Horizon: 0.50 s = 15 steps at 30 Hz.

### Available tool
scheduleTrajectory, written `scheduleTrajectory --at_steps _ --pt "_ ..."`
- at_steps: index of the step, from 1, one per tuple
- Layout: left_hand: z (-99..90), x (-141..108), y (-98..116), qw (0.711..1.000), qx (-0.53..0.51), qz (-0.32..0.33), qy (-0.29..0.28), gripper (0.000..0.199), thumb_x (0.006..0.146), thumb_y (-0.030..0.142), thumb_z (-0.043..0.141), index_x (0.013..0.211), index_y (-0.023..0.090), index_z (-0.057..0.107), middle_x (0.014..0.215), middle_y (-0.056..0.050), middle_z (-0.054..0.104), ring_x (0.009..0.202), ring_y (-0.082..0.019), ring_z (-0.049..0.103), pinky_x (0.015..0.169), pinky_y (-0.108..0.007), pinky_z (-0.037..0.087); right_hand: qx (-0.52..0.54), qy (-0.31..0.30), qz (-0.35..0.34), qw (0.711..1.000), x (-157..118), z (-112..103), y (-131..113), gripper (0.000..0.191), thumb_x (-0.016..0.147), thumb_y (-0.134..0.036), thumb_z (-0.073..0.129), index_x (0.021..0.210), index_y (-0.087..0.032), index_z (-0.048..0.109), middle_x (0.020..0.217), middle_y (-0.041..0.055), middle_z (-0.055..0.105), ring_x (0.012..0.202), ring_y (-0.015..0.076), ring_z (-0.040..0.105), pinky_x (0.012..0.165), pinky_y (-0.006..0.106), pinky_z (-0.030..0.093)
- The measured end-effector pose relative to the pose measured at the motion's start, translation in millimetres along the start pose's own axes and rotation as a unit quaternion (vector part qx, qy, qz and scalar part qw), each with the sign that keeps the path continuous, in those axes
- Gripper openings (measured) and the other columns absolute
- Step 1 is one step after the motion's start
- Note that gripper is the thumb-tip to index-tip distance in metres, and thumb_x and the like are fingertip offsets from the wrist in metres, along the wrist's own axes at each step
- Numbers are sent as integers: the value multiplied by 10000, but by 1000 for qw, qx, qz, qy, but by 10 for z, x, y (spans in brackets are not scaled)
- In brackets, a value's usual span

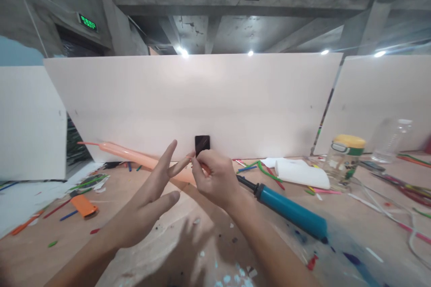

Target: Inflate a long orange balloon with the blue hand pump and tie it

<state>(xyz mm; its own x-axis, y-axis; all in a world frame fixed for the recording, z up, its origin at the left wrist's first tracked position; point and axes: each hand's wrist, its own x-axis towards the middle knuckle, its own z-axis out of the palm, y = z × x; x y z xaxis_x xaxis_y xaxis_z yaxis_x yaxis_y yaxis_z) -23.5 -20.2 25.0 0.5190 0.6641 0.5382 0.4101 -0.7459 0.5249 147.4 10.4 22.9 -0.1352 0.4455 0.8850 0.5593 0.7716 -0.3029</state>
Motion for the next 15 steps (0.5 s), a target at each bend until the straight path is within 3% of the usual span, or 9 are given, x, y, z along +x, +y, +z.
scheduleTrajectory --at_steps 3,6,9,13,15 --pt "66 10 44 989 139 17 43 842 813 99 378 1430 260 -172 1477 -70 267 1383 -289 21 1043 -640 227 -90 33 -49 994 -13 46 33 285 813 -148 469 564 -194 337 540 -45 328 507 92 324 520 244 271" --pt "191 52 50 956 273 49 95 814 755 78 408 1460 190 17 1508 -71 183 1383 -313 -50 1066 -659 93 -144 47 -28 988 -21 95 37 279 803 -151 467 570 -199 320 529 -47 327 503 96 317 524 255 256" --pt "301 106 23 919 367 44 137 657 751 109 461 1391 162 322 1489 -89 253 1381 -359 66 1057 -673 41 -153 54 16 987 -21 129 34 289 820 -187 458 571 -197 312 515 -51 322 482 91 307 512 253 241" --pt "326 173 -63 892 408 51 187 525 792 126 496 1313 165 452 1261 -101 569 1283 -320 366 1079 -644 40 -127 19 84 988 -29 168 38 322 825 -215 462 557 -190 286 481 -63 294 449 78 274 482 240 214" --pt "281 196 -111 885 405 88 212 461 802 114 503 1257 182 515 1097 -77 668 1183 -284 486 1095 -617 85 -103 -5 104 989 -33 178 18 320 826 -206 461 556 -187 290 474 -64 298 444 75 270 472 232 211"
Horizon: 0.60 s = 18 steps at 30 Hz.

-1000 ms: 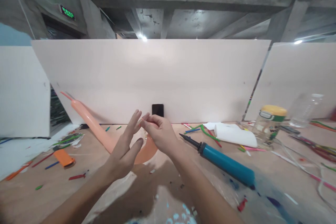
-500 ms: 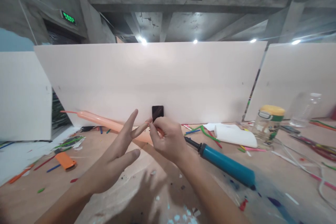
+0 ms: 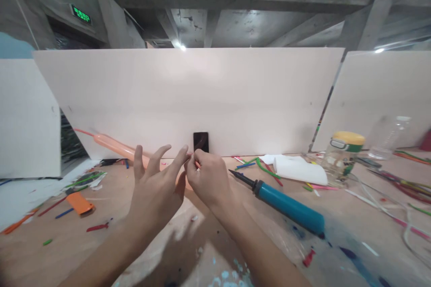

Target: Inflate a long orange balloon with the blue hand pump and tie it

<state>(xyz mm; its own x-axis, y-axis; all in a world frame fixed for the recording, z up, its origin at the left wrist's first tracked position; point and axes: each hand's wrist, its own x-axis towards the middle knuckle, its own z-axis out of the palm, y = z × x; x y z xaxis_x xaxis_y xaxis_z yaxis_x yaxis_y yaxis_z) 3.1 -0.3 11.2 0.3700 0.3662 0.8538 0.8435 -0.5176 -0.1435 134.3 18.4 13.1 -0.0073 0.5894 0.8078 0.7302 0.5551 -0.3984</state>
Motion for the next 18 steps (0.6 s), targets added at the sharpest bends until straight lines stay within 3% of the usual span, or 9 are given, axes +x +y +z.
scheduleTrajectory --at_steps 3,5,9,12,14,18 --pt "-25 23 -81 996 -30 52 66 385 800 92 513 1161 204 584 1028 -35 698 1082 -245 566 1098 -576 182 31 -19 -8 999 -8 -31 -68 261 802 -146 465 580 -184 333 501 -58 355 470 78 315 480 218 233" --pt "-63 22 -79 993 -35 63 92 390 794 73 513 1156 197 583 1056 -26 691 1117 -250 548 1093 -569 204 31 -14 -26 999 -4 -69 -117 232 778 -113 474 594 -183 353 527 -50 383 497 85 343 497 219 248" --pt "-129 -33 68 997 -25 37 66 453 792 56 481 1239 121 518 1201 -55 620 1302 -317 341 1091 -609 136 -23 12 -70 997 14 -125 -136 238 789 -114 474 599 -189 350 576 -23 408 564 117 370 546 248 272" --pt "-167 -79 197 998 -47 28 22 507 784 101 480 1288 62 458 1325 -98 512 1337 -356 250 1077 -634 128 -53 43 -125 990 12 -137 -68 243 818 -110 444 606 -195 361 596 -2 420 604 142 376 586 272 299" --pt "-207 -85 241 996 -73 42 17 506 770 123 489 1271 53 471 1328 -122 502 1306 -349 325 1076 -627 161 -52 69 -173 981 -7 -149 -21 237 829 -105 430 614 -196 387 593 4 416 614 152 372 602 284 316" --pt "-324 -49 229 986 -125 65 83 374 743 80 522 1109 122 585 1132 -103 654 1052 -246 606 1086 -577 230 -23 111 -238 965 -68 -195 -11 166 822 -111 468 676 -191 470 588 13 434 624 166 392 603 298 343"
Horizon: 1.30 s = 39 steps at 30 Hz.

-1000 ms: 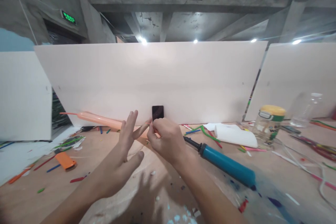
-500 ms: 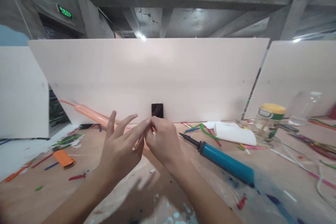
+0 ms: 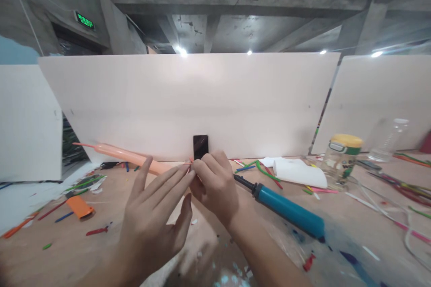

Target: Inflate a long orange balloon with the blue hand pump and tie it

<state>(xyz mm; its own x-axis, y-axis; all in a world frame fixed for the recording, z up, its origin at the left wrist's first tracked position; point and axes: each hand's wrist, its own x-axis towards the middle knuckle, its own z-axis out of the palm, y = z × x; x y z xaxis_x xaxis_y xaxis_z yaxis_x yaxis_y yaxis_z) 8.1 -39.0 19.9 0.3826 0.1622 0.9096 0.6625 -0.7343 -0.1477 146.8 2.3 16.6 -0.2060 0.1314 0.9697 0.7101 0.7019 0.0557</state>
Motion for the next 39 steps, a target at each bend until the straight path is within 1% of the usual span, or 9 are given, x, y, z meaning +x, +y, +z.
scheduleTrajectory --at_steps 8,15,22,24,27,30,33,36,39 --pt "-143 63 -96 998 -23 16 61 248 688 42 598 900 168 624 840 -28 735 680 -143 681 1039 -556 339 30 20 -35 999 10 -8 -120 113 790 -105 486 716 -191 488 594 22 490 626 172 433 615 325 376" --pt "-220 90 -218 992 -35 48 110 308 629 9 579 892 169 593 693 -4 710 589 -118 640 851 -419 547 61 19 -42 997 67 1 -230 174 758 -59 508 667 -194 448 554 8 454 597 155 395 582 311 377" --pt "-298 92 -214 994 -25 47 92 340 669 38 570 937 246 549 676 52 646 595 -105 602 827 -403 565 71 27 -48 996 46 -14 -210 179 761 -56 516 687 -206 451 588 -3 457 603 142 400 615 309 399" --pt "-334 100 -252 988 -1 2 152 343 664 63 618 942 253 555 716 29 619 611 -123 583 766 -384 575 64 40 -29 997 40 -42 -142 188 771 -51 511 685 -206 451 591 -3 444 612 143 404 617 300 405" --pt "-365 128 -370 967 -16 -151 203 264 709 139 654 949 229 592 778 -8 591 665 -143 574 662 -331 561 47 52 -13 997 34 -92 -36 178 775 -46 518 709 -204 470 600 4 452 629 152 412 624 304 413" --pt "-352 166 -477 960 -133 -236 65 135 807 222 589 933 224 636 781 -5 618 681 -126 593 601 -254 544 60 21 -42 997 18 -120 -10 164 776 -52 522 736 -206 482 621 9 491 634 152 426 641 311 422" --pt "-305 197 -478 941 -248 -217 -82 174 841 257 553 983 245 653 832 -4 672 725 -128 632 633 -241 549 82 -15 -74 994 -25 -128 -53 155 789 -63 506 746 -210 483 644 11 514 652 152 443 654 314 429" --pt "-254 218 -415 925 -299 -174 -156 168 833 226 572 956 253 683 843 -12 695 763 -150 645 683 -265 544 96 -45 -82 991 -88 -139 -76 153 797 -62 508 756 -206 477 655 10 518 656 146 434 657 308 429" --pt "-209 216 -383 927 -296 -146 -181 135 839 191 564 851 243 688 798 2 693 743 -138 636 664 -246 520 103 -68 -76 989 -148 -142 -41 156 803 -60 515 747 -200 475 643 4 503 654 140 427 655 295 421"
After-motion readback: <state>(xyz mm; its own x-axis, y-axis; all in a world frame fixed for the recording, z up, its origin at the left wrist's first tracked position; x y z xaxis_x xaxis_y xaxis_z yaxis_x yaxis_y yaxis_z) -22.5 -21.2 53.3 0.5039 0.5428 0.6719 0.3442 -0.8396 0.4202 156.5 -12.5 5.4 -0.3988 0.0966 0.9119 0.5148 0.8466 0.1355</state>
